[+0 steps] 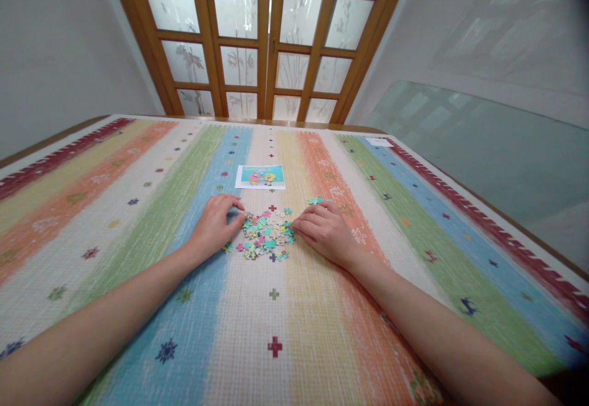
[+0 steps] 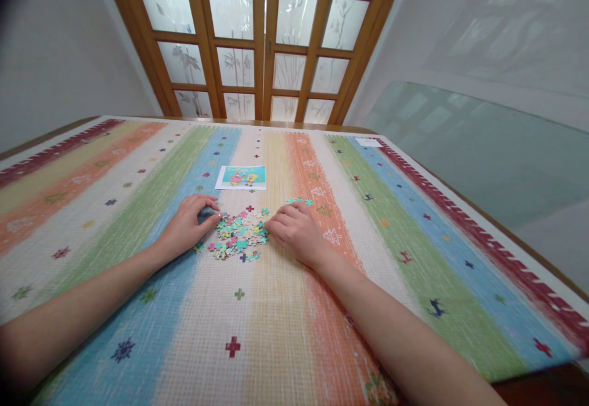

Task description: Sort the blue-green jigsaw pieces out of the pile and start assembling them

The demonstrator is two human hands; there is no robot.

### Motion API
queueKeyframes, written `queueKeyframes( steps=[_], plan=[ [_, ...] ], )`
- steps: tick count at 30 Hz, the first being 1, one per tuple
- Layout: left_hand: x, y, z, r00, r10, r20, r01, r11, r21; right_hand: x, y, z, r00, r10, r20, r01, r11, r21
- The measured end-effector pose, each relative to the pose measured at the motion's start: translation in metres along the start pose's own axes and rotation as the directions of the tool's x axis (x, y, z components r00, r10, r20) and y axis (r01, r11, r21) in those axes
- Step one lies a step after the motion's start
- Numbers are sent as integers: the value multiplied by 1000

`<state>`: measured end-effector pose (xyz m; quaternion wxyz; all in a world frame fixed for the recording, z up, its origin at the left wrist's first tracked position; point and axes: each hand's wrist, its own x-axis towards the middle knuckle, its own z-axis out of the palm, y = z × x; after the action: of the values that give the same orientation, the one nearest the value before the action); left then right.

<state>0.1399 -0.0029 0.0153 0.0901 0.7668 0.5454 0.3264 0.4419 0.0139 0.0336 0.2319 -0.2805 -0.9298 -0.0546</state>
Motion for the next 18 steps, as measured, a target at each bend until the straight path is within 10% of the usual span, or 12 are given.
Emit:
queueKeyframes(
  steps=[7, 18],
  plan=[
    [-4, 15, -6, 957, 261, 127, -266, 964, 26, -2, 3, 4, 998, -11, 63, 14, 999, -39],
    [-6, 19, -5, 943, 269, 193, -290, 953, 86, -1, 0, 3, 998, -10, 57, 11, 1000, -14]
  ],
)
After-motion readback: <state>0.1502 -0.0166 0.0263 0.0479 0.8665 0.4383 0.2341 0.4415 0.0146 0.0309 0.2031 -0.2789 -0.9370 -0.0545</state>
